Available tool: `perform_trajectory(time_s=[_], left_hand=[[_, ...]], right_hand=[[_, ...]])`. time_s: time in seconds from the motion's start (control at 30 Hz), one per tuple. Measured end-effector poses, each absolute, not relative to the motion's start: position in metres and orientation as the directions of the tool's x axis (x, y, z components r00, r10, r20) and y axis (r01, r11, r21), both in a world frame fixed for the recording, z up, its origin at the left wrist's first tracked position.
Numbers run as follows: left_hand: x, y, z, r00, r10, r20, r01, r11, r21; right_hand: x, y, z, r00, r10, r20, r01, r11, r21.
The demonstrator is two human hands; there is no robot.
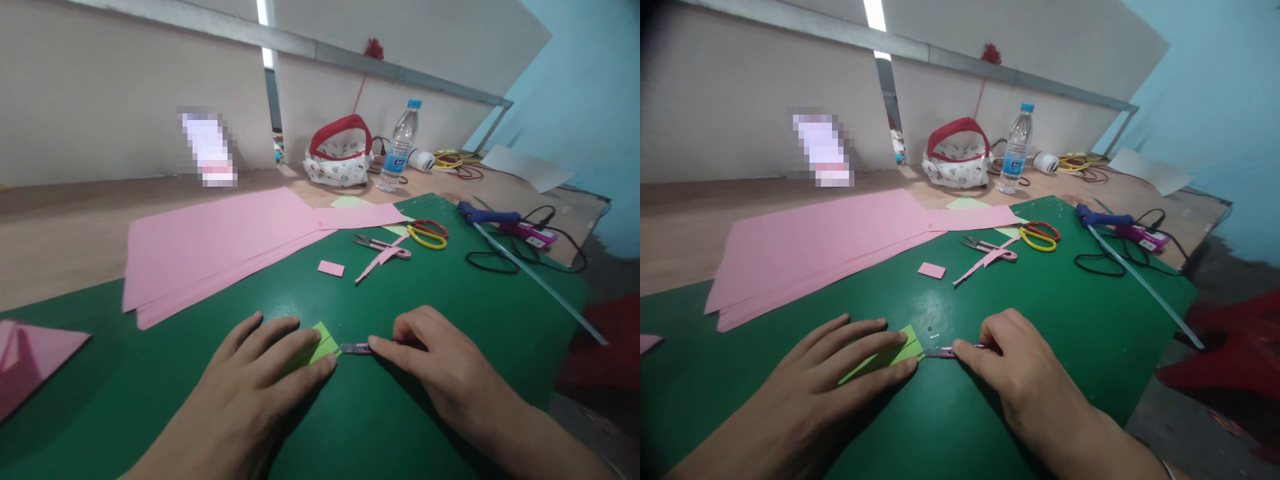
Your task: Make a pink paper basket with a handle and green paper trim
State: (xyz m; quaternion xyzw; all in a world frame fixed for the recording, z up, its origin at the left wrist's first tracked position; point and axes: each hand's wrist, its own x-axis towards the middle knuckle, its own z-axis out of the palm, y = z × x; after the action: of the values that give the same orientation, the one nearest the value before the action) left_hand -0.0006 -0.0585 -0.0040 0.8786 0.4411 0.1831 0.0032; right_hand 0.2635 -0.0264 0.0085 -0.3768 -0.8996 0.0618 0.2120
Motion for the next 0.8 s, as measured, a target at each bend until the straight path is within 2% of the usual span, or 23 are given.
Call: perform_trajectory(time_s=[0.2,0.3,0.43,0.53,0.8], left_hand=[[-0.0036,-0.0562,-0.0041,0.596,0.743,0.305,0.749,-0.651,0.121],[-0.0045,-0.0553,-0.0037,0.561,0.762,0.322,0.767,-0.625,0.144],[-0.0049,-0.0543,-0.0029,0.623,0.719,0.309,0.733,-0.674,0.091],[-0.0044,-0.0549,-0.0023,0.588,0.745,0.313,0.755,-0.645,0.118],[-0.0099,-0.0512,-0.0004,0.645,0.702,0.303,0.72,-0.691,0.066]], right_hand=[[0.2639,-0.0247,0.0107,-0.67,0.675,0.31,0.617,0.738,-0.272],[0.2644,-0.0259,0.0088,-0.698,0.654,0.291,0.605,0.756,-0.25],[0.2623,-0.0293,0.0068,-0.668,0.681,0.3,0.623,0.733,-0.275],[0.2629,-0.0302,0.0073,-0.635,0.713,0.297,0.64,0.701,-0.316],[0.2584,-0.0293,0.0081,-0.654,0.694,0.301,0.639,0.72,-0.272]])
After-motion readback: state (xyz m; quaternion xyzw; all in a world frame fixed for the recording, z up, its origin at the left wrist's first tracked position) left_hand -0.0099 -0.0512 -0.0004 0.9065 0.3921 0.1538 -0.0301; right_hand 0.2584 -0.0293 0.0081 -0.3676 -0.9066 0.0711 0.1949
